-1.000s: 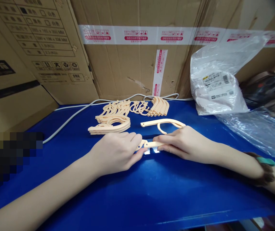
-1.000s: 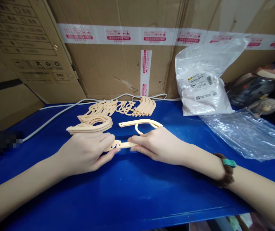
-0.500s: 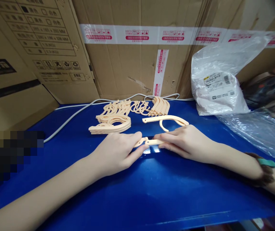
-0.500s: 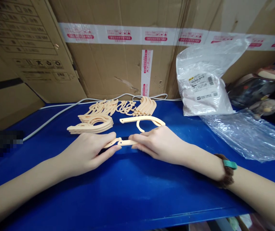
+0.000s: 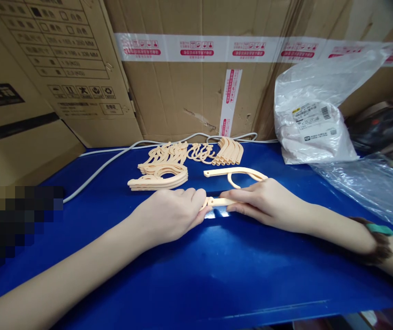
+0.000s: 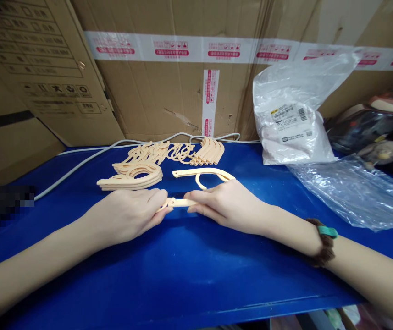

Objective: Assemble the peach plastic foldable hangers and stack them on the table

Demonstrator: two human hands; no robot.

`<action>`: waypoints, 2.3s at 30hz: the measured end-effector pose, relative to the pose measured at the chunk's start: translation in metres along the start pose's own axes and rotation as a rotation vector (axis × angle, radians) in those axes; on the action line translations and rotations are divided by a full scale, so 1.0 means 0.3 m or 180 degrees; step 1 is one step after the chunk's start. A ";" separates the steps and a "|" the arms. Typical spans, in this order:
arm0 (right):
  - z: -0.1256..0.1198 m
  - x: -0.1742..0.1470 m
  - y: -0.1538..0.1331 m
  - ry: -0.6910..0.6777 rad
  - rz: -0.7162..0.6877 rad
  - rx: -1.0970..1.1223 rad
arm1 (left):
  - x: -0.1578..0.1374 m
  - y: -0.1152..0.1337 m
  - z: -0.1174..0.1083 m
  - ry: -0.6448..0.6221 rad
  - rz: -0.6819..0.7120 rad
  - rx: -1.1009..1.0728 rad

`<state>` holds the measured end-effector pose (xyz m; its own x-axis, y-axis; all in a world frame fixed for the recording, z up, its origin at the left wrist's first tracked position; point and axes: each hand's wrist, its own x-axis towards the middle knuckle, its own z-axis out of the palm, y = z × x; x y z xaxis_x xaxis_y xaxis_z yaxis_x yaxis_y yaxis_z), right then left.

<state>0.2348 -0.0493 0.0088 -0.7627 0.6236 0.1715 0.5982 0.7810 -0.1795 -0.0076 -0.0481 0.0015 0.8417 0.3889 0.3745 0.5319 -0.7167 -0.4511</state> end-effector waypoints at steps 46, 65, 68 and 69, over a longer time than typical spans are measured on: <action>0.010 0.008 0.019 0.0107 -0.0193 -0.0250 | 0.003 0.014 -0.016 0.0260 -0.0283 -0.0549; -0.028 0.006 0.031 0.1105 -0.0404 -0.1040 | 0.007 0.008 -0.018 -0.0131 -0.1011 -0.1121; -0.038 0.004 0.051 0.1251 -0.0218 -0.0840 | 0.006 0.012 -0.021 -0.0180 -0.1107 -0.1207; -0.041 0.004 0.060 0.1279 -0.0147 -0.0719 | 0.005 0.013 -0.022 -0.0170 -0.1110 -0.1204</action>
<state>0.2477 -0.0341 0.0176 -0.6607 0.5171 0.5441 0.6385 0.7683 0.0452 -0.0048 -0.0540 0.0056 0.6291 0.6641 0.4040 0.7193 -0.6944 0.0216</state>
